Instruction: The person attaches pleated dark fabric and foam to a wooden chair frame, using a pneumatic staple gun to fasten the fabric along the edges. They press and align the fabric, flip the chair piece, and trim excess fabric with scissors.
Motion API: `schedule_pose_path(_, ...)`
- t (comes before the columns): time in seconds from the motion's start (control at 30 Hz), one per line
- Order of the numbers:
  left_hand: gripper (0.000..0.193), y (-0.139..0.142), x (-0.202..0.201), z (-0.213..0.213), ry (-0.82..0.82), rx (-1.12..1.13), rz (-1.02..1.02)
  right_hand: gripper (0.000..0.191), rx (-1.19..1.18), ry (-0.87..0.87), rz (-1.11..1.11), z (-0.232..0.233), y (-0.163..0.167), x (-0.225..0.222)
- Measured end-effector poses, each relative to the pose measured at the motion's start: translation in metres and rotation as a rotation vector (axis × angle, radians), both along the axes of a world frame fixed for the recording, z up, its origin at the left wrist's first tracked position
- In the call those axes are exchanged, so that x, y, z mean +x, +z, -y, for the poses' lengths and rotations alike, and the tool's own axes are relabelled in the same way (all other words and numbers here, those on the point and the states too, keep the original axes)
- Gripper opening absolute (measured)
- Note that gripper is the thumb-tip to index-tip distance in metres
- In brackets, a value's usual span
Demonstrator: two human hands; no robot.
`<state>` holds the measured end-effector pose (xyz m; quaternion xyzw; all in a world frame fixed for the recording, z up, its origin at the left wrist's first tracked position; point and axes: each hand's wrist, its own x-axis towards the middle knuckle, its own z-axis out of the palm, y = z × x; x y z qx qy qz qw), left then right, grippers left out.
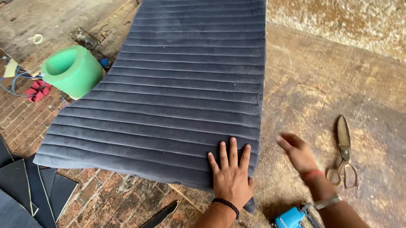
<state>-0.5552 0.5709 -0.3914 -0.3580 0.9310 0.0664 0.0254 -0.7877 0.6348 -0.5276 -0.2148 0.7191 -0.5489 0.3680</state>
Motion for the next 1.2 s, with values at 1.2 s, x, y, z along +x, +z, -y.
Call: schedule_pose_path(1.2, 0.051, -0.089, 0.324, 0.072, -0.024, -0.112, -0.491, 0.025, 0.21, 0.823, -0.292, -0.007, 0.045, 0.22)
